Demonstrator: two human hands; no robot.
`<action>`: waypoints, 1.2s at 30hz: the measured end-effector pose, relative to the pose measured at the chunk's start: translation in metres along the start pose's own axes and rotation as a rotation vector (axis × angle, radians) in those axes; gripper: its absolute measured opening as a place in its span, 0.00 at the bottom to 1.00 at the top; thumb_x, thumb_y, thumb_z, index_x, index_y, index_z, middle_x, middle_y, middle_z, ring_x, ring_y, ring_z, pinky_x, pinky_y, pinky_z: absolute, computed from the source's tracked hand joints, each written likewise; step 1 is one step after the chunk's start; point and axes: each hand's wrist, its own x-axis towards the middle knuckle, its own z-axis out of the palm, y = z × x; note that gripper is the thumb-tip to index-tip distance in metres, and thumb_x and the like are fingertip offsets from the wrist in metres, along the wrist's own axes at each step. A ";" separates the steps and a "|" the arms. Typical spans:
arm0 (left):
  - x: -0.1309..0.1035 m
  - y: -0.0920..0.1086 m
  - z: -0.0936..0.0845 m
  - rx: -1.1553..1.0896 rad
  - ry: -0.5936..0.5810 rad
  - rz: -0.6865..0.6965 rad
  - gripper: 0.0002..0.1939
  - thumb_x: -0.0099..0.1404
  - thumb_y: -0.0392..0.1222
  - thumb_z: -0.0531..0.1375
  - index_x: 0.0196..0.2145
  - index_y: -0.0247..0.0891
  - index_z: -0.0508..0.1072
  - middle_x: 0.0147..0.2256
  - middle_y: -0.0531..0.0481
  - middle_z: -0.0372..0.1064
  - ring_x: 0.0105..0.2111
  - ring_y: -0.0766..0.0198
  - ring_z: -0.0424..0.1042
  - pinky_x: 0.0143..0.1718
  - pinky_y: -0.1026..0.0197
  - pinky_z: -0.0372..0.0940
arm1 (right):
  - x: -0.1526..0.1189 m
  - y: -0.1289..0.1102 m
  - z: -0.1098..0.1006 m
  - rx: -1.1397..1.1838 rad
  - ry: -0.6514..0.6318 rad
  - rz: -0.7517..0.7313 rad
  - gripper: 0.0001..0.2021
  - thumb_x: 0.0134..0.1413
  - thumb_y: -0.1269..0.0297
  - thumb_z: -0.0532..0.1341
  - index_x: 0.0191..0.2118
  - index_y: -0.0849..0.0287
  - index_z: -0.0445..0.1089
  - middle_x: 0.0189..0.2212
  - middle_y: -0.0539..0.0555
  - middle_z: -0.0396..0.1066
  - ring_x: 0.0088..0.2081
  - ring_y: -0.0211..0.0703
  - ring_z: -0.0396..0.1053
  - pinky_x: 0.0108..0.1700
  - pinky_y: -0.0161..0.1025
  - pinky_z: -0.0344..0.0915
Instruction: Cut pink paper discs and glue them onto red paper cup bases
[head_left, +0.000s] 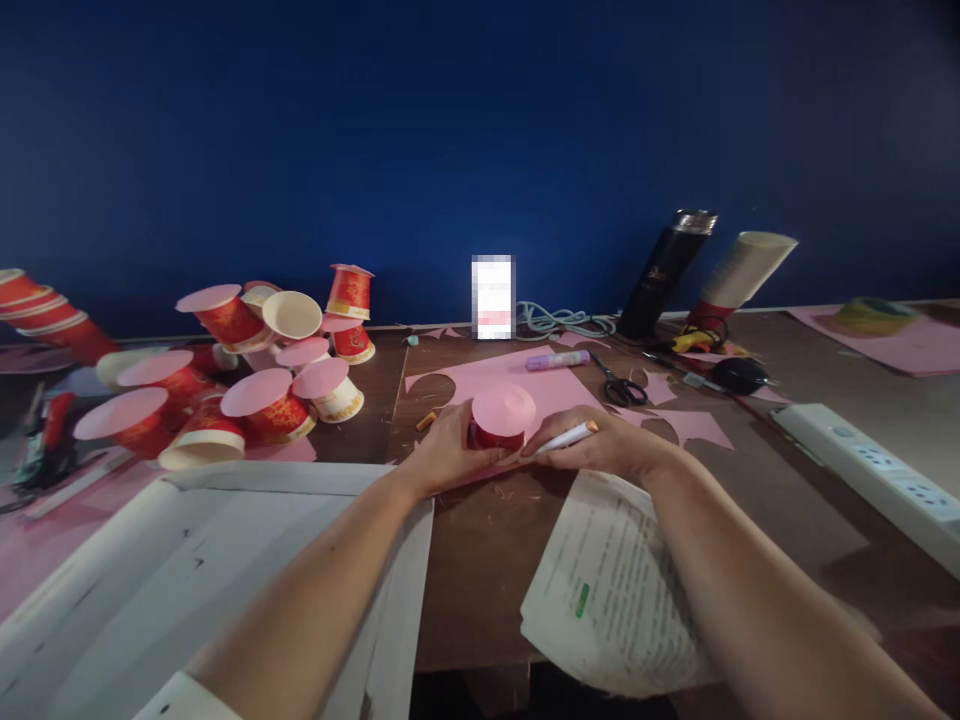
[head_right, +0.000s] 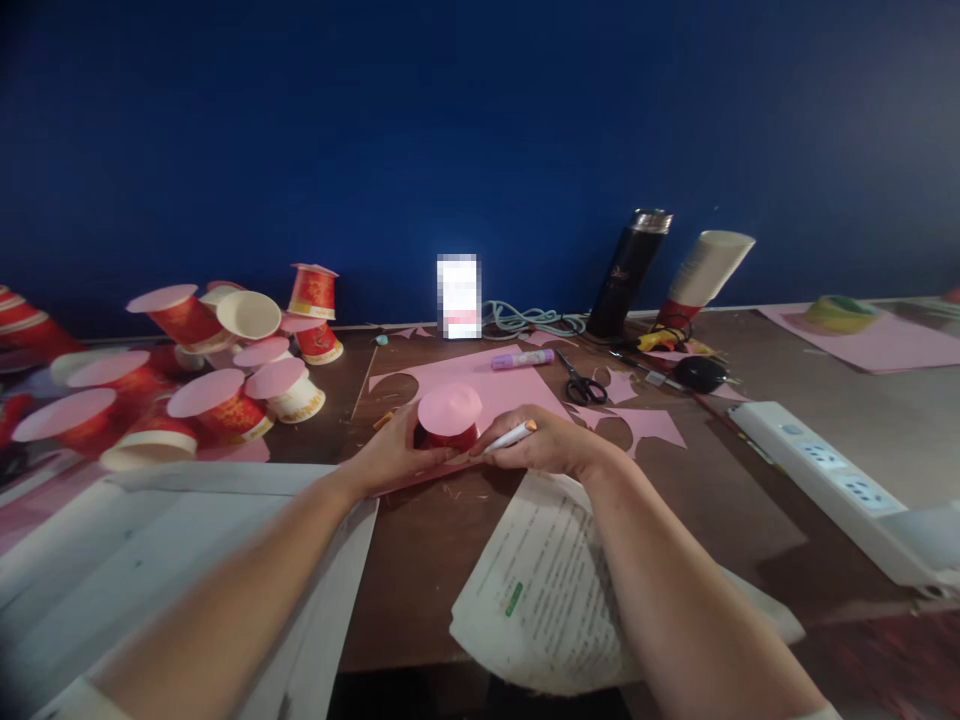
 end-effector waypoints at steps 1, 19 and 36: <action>0.000 0.000 0.000 0.002 -0.002 0.007 0.25 0.53 0.52 0.65 0.46 0.37 0.70 0.45 0.44 0.73 0.43 0.54 0.71 0.44 0.53 0.66 | 0.000 0.001 0.000 0.000 0.008 0.007 0.14 0.45 0.61 0.65 0.39 0.60 0.78 0.34 0.55 0.78 0.36 0.45 0.74 0.37 0.36 0.67; 0.000 0.001 -0.002 -0.069 -0.018 0.036 0.28 0.52 0.58 0.65 0.46 0.40 0.70 0.46 0.45 0.73 0.44 0.53 0.70 0.45 0.53 0.65 | 0.005 -0.001 -0.004 -0.101 0.180 0.031 0.10 0.45 0.65 0.63 0.36 0.60 0.77 0.27 0.52 0.76 0.27 0.39 0.70 0.32 0.35 0.64; 0.001 -0.008 0.002 -0.042 -0.006 0.043 0.27 0.53 0.54 0.66 0.47 0.40 0.69 0.46 0.45 0.72 0.46 0.52 0.70 0.48 0.50 0.64 | 0.021 0.015 -0.002 -0.258 0.345 0.052 0.14 0.52 0.55 0.60 0.34 0.62 0.74 0.25 0.51 0.73 0.26 0.39 0.67 0.28 0.34 0.60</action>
